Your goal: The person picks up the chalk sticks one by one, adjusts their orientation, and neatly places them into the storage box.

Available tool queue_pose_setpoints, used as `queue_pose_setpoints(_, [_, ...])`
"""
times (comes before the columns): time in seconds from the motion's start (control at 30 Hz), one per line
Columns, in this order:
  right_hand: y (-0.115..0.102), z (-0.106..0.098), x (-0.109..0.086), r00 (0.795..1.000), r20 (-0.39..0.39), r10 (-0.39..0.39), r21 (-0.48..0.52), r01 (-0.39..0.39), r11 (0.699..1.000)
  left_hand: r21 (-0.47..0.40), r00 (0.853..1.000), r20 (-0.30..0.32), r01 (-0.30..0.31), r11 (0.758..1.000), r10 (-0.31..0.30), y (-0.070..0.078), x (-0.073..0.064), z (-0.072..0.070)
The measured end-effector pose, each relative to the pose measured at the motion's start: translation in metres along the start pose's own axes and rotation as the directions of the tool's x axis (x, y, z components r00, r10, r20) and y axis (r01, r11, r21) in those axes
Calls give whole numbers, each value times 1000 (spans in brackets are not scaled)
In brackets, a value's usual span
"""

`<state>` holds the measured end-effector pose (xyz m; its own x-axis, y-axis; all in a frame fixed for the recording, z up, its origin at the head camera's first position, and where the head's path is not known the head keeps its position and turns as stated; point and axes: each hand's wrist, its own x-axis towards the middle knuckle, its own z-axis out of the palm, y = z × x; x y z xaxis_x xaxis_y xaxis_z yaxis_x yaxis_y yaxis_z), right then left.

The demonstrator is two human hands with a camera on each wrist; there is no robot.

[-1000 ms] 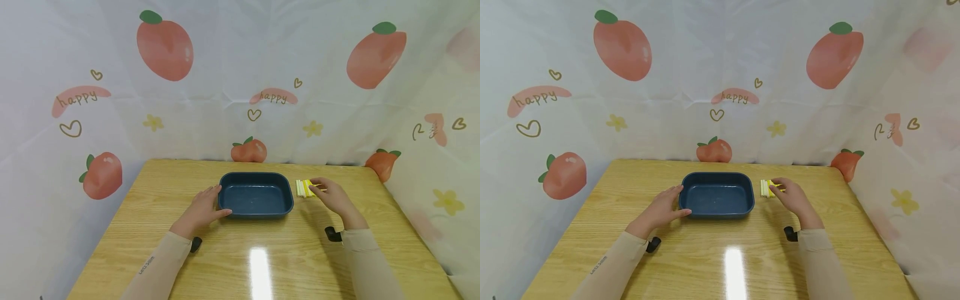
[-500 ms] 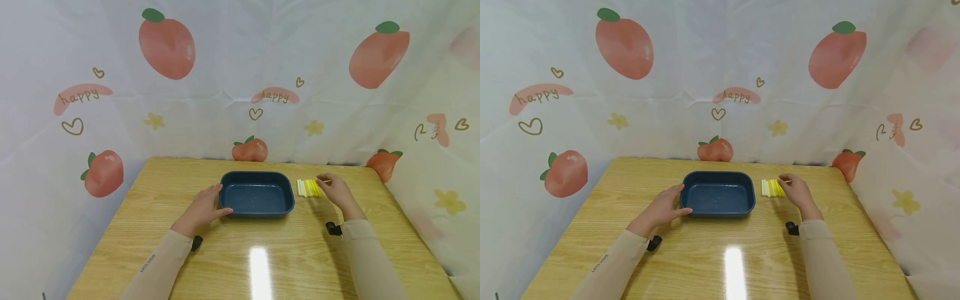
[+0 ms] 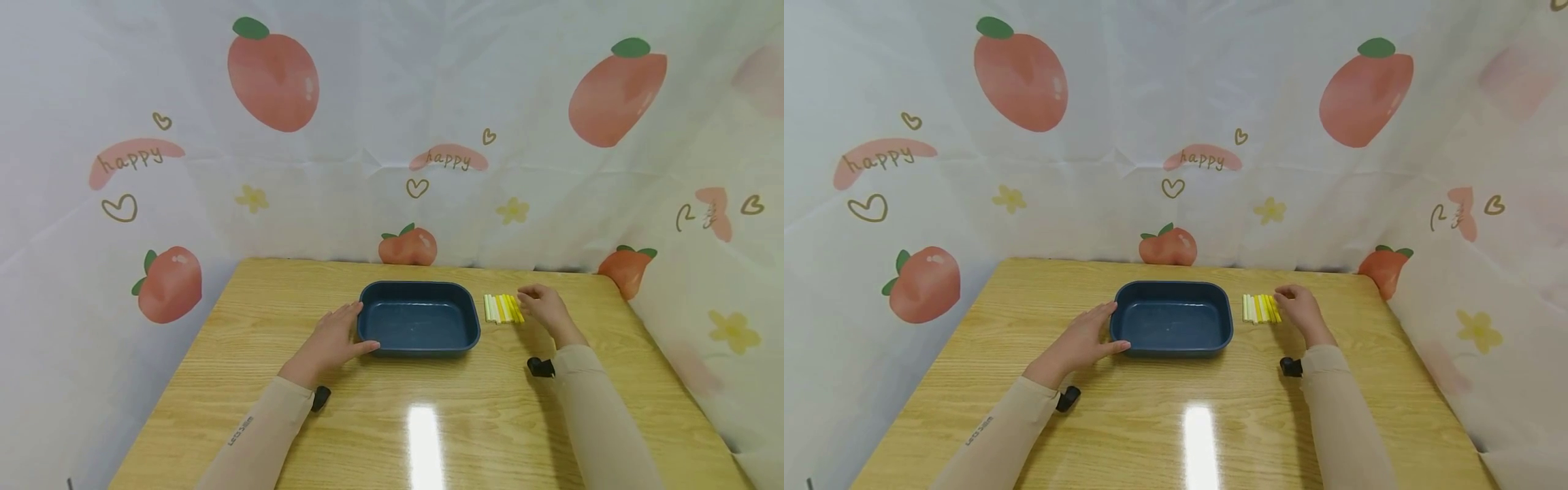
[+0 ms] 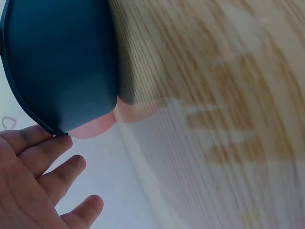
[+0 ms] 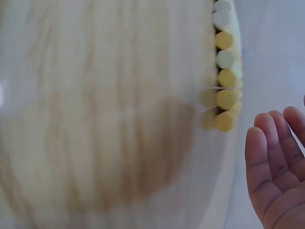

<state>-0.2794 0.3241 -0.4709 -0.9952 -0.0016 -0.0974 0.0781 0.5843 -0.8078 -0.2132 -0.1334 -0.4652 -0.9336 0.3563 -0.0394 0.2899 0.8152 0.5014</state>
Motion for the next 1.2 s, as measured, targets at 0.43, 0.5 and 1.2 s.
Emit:
queue_pose_setpoints(0.43, [15,5,10,993,27,115,91,-117,989,4,1000,16,14,1000,-14,0,-1,-1])
queue_pose_setpoints(0.5, [17,7,12,993,32,111,81,-113,990,6,1000,21,19,1000,-19,0,-1,0])
queue_pose_setpoints(1.2, [16,7,19,989,56,135,-69,-131,989,-14,1000,2,11,1000,-11,0,-2,1])
